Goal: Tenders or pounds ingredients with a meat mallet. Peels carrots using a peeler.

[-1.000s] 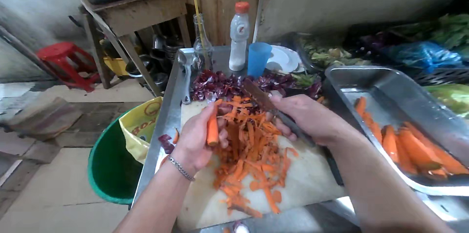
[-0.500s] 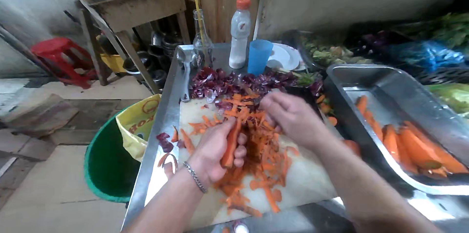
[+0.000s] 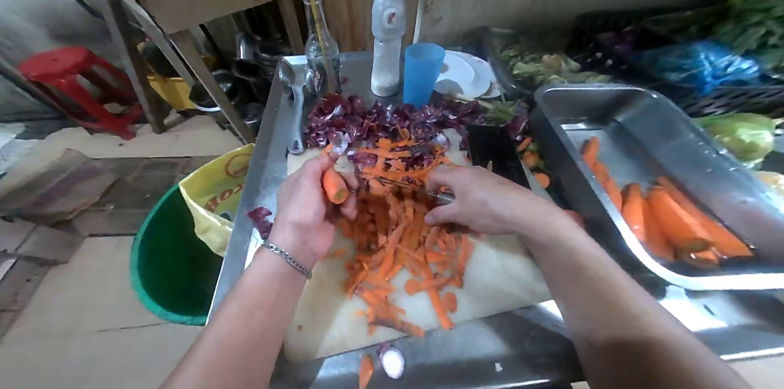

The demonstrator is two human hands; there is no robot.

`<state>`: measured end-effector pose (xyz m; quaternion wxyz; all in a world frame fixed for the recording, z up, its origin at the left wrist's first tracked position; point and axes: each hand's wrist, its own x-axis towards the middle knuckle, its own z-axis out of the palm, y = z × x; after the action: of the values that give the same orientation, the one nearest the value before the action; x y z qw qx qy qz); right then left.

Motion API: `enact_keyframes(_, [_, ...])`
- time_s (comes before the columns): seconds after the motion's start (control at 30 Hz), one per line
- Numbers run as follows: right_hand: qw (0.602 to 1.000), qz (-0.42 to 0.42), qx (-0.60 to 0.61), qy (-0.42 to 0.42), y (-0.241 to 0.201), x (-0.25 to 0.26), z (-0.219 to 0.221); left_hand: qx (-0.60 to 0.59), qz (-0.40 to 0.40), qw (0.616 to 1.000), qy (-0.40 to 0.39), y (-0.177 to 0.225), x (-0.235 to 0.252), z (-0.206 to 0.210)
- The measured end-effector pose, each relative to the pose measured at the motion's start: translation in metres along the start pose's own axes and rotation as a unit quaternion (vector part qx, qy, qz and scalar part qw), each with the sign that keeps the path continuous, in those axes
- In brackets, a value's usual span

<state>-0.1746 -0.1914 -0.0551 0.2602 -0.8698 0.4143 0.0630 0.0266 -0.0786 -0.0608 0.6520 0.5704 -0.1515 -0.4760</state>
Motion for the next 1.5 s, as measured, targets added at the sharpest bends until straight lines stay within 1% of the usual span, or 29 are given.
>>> enact_keyframes(0.17, [0.999, -0.043, -0.017, -0.029, 0.004, 0.0, -0.003, -0.038, 0.021, 0.999, -0.004, 0.001, 0.002, 0.0])
enact_keyframes(0.27, [0.997, -0.073, 0.005, 0.027, 0.008, 0.0, -0.004, -0.051, 0.032, 0.998, -0.013, 0.001, 0.003, 0.0])
enact_keyframes(0.33, [0.995, -0.075, 0.032, 0.064, 0.011, 0.0, -0.009, -0.056, 0.036, 0.998, -0.018, -0.001, 0.003, 0.0])
enact_keyframes(0.4, [0.992, -0.063, 0.07, 0.079, 0.014, -0.001, -0.013, -0.055, 0.038, 0.998, -0.023, -0.002, 0.003, 0.0])
enact_keyframes(0.5, [0.989, -0.052, 0.107, 0.091, 0.015, -0.002, -0.015, -0.047, 0.028, 0.997, -0.054, -0.008, 0.001, 0.003])
enact_keyframes(0.63, [0.978, -0.072, 0.14, 0.137, 0.006, -0.004, -0.01, -0.036, 0.023, 0.994, -0.1, -0.019, -0.004, 0.007])
enact_keyframes(0.73, [0.96, -0.135, 0.157, 0.189, -0.01, -0.009, 0.008, -0.052, 0.023, 0.994, -0.095, -0.02, -0.005, 0.009])
enact_keyframes(0.83, [0.944, -0.213, 0.084, 0.239, -0.027, -0.012, 0.028, -0.073, 0.045, 0.992, -0.088, -0.022, -0.004, 0.003])
enact_keyframes(0.93, [0.91, -0.283, 0.031, 0.302, -0.04, -0.012, 0.046, -0.116, 0.064, 0.982, -0.138, -0.025, -0.001, -0.004])
enact_keyframes(1.0, [0.894, -0.302, 0.004, 0.331, -0.044, -0.01, 0.052, -0.115, 0.059, 0.984, -0.123, -0.024, -0.003, -0.002])
enact_keyframes(1.1, [0.891, -0.297, -0.02, 0.343, -0.045, -0.01, 0.055, -0.12, 0.036, 0.987, -0.098, -0.021, -0.009, 0.002])
enact_keyframes(1.2, [0.886, -0.301, -0.029, 0.351, -0.043, -0.008, 0.054, -0.16, 0.016, 0.98, -0.116, -0.02, -0.012, 0.003])
enact_keyframes(1.3, [0.882, -0.303, -0.032, 0.358, -0.038, -0.005, 0.052, -0.165, 0.01, 0.978, -0.124, -0.021, -0.013, 0.002])
enact_keyframes(1.37, [0.888, -0.285, -0.03, 0.359, -0.035, -0.003, 0.049, -0.139, 0.014, 0.982, -0.127, -0.022, -0.014, 0.003])
enact_keyframes(1.43, [0.905, -0.248, -0.02, 0.346, -0.029, 0.0, 0.042, -0.115, 0.013, 0.988, -0.103, -0.023, -0.018, 0.009])
enact_keyframes(1.5, [0.912, -0.23, -0.007, 0.34, -0.025, -0.003, 0.039, -0.101, 0.018, 0.989, -0.105, -0.023, -0.018, 0.012])
